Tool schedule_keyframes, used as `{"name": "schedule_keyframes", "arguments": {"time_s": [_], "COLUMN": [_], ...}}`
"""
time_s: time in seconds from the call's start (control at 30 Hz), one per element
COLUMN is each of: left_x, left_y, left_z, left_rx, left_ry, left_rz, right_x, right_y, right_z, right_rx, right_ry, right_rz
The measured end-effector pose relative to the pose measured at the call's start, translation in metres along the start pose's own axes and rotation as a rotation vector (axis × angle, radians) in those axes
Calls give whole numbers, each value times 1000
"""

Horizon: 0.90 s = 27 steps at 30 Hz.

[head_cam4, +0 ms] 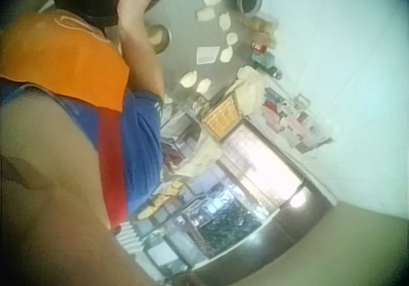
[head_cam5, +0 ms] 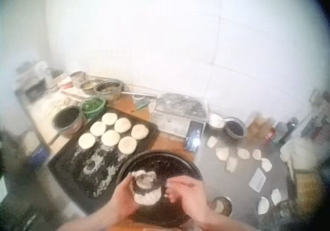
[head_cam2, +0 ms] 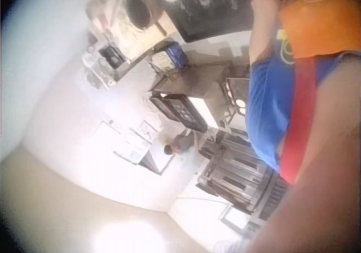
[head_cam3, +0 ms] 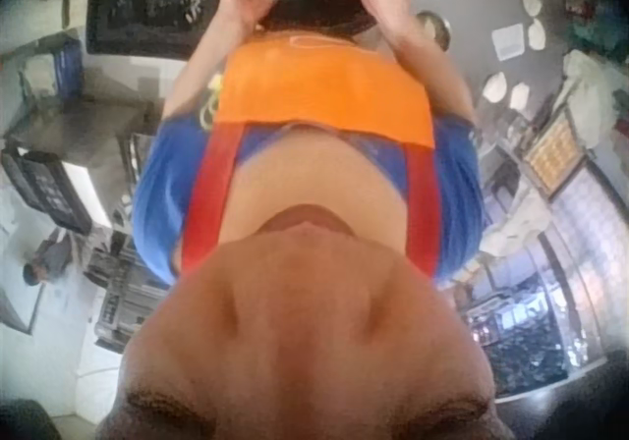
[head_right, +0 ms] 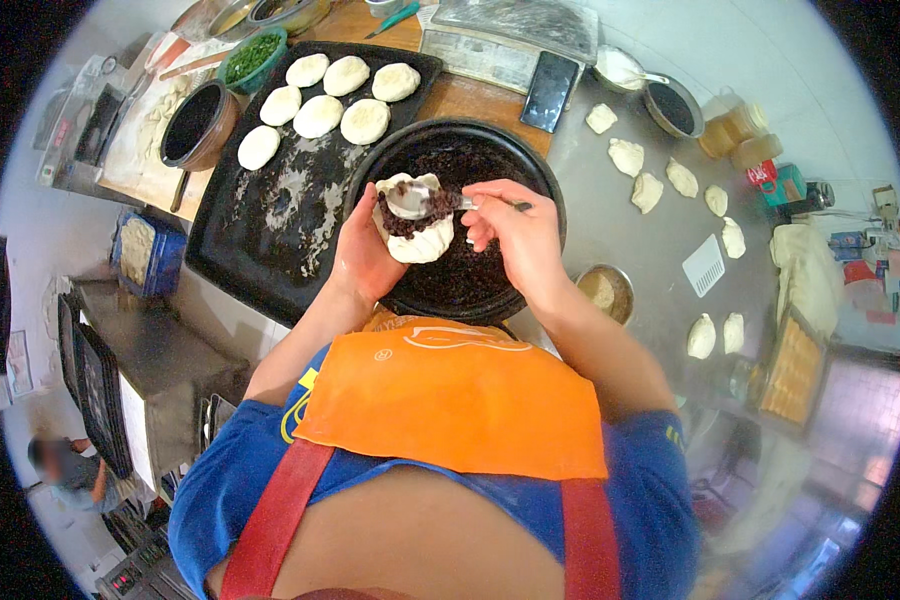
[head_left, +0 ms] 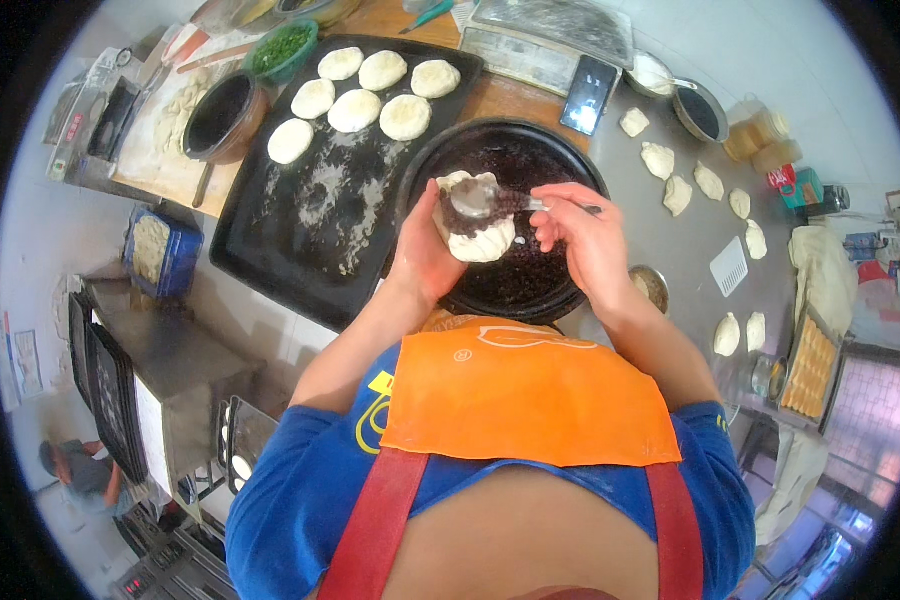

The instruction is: The person prepares filled buns by flattening dough pieces, filling them with a dark paste, and sealing them into round shapes. The person places the finished buns onto a tray and briefly weighs a packaged item on a digital scale.

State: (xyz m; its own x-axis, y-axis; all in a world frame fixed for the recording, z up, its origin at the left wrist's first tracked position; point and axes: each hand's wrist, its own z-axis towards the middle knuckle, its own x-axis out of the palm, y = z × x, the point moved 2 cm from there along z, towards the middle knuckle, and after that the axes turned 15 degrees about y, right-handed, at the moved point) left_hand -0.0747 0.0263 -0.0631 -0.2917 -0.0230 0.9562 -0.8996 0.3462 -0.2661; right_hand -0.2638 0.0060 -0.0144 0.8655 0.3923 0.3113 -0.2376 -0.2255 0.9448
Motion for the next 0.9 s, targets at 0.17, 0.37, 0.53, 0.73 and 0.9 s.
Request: {"name": "schedule_keyframes", "arguments": {"time_s": [0.17, 0.37, 0.53, 0.73, 0.9], "left_x": [-7, -13, 4, 9, -12], "left_y": [7, 4, -24, -2, -8], "left_z": [-2, 2, 7, 11, 7], "left_rx": [-31, 72, 123, 43, -44], "left_ry": [-4, -5, -53, 104, 74], "left_rz": [116, 302, 205, 11, 120], "right_x": [-20, -20, -46, 1, 11], "right_y": [-34, -21, -12, -38, -16], "right_z": [4, -4, -13, 21, 23], "right_rx": [159, 69, 74, -32, -402], "right_ry": [-30, -27, 259, 314, 308], "right_rz": [157, -11, -702, -267, -977]}}
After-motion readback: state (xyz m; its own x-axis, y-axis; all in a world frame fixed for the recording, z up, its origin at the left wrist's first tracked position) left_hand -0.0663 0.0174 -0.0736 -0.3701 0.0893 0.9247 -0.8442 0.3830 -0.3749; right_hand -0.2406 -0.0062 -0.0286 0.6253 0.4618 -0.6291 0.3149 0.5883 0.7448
